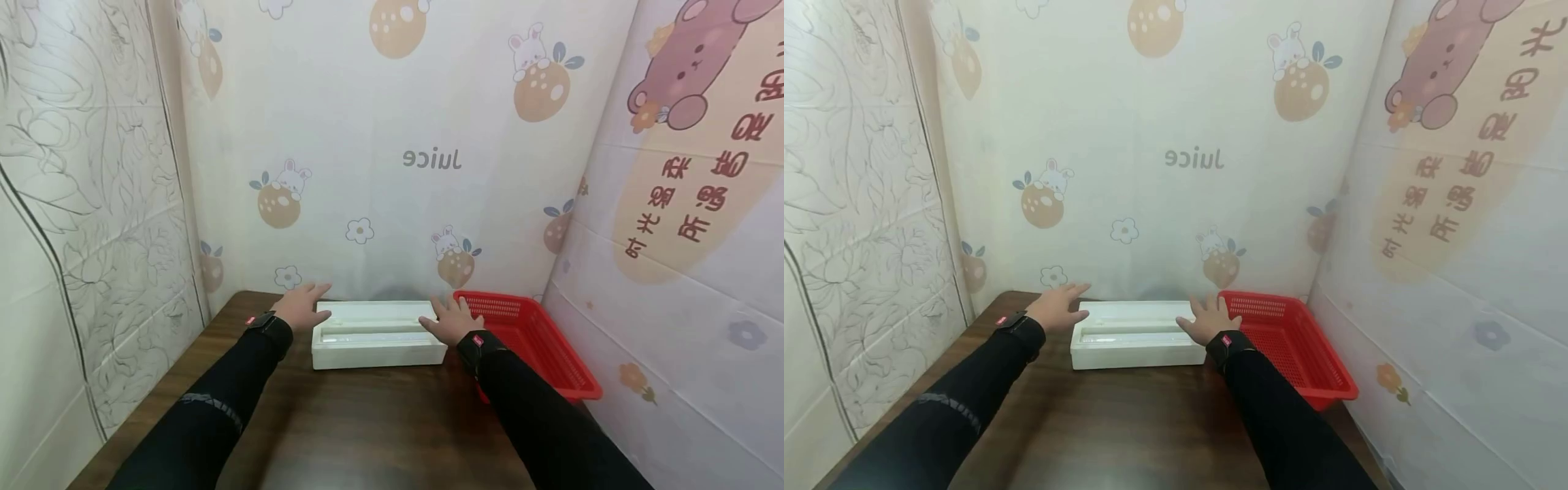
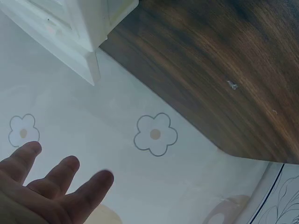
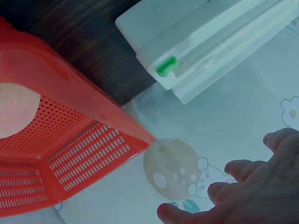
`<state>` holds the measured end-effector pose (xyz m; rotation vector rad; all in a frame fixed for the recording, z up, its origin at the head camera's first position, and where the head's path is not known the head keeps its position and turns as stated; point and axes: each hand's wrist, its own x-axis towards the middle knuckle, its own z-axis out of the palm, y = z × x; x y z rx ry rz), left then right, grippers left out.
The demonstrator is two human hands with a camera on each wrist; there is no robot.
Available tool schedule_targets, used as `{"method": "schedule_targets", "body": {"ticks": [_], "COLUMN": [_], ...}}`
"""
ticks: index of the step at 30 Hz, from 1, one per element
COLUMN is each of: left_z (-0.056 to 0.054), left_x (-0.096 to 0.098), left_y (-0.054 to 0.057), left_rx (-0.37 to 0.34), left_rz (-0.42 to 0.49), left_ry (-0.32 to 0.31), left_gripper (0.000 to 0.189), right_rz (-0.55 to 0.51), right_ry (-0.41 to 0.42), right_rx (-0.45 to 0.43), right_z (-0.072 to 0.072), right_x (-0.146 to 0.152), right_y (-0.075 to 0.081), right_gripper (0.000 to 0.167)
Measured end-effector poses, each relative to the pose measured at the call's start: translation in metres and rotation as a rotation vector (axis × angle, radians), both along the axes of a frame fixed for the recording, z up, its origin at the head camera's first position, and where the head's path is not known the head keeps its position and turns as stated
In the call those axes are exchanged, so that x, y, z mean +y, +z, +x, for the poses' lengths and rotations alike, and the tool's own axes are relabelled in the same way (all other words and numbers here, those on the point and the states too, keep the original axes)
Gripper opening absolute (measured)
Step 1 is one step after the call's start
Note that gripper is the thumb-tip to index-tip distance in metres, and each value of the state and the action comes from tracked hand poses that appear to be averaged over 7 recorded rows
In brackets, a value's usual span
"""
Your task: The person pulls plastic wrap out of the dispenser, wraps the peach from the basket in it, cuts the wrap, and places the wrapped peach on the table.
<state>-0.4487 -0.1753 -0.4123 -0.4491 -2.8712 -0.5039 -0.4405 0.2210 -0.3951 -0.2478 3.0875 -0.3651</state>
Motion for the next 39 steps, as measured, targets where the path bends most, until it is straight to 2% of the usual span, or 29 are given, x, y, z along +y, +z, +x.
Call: {"method": "schedule_targets", "body": {"ticks": [3,6,10,13,15,19,23,26,29,32,34,36,39], "left_z": [-0.001,-0.001,-0.001,0.000,0.001,0.005,0.007,0.005,0.001,-0.004,-0.007,-0.010,-0.014], "left_x": [0.001,0.007,0.024,0.038,0.046,0.054,0.056,0.057,0.058,0.059,0.058,0.056,0.054], "left_y": [0.001,-0.001,-0.016,-0.030,-0.037,-0.043,-0.045,-0.051,-0.063,-0.070,-0.068,-0.063,-0.056], "left_rx": [0.002,0.028,0.024,-0.037,-0.062,-0.055,-0.017,-0.008,0.003,0.063,0.117,0.141,0.100], "left_rz": [-0.018,-0.050,-0.055,-0.052,-0.068,-0.082,-0.071,-0.066,-0.106,-0.183,-0.220,-0.230,-0.201], "left_ry": [0.013,0.002,-0.117,-0.205,-0.225,-0.193,-0.125,-0.080,-0.051,-0.050,-0.049,-0.048,-0.041], "left_gripper": [0.069,0.056,0.029,0.020,0.015,0.012,0.011,0.012,0.021,0.027,0.028,0.028,0.024], "right_rz": [0.018,0.048,0.062,0.048,0.013,-0.045,-0.092,-0.071,-0.076,-0.129,-0.159,-0.183,-0.216], "right_ry": [0.003,0.029,0.120,0.208,0.249,0.272,0.281,0.284,0.264,0.244,0.235,0.240,0.229], "right_rx": [0.013,0.069,0.129,0.102,0.074,0.076,0.155,0.214,0.204,0.171,0.186,0.219,0.234], "right_z": [-0.003,-0.002,-0.002,-0.005,-0.006,-0.013,-0.021,-0.026,-0.028,-0.033,-0.037,-0.040,-0.044], "right_x": [-0.005,-0.014,-0.027,-0.032,-0.034,-0.036,-0.040,-0.043,-0.044,-0.045,-0.047,-0.049,-0.051], "right_y": [-0.001,-0.003,-0.013,-0.031,-0.042,-0.062,-0.074,-0.081,-0.086,-0.089,-0.088,-0.084,-0.078], "right_gripper": [0.081,0.073,0.049,0.037,0.034,0.033,0.030,0.025,0.019,0.013,0.012,0.013,0.011]}}
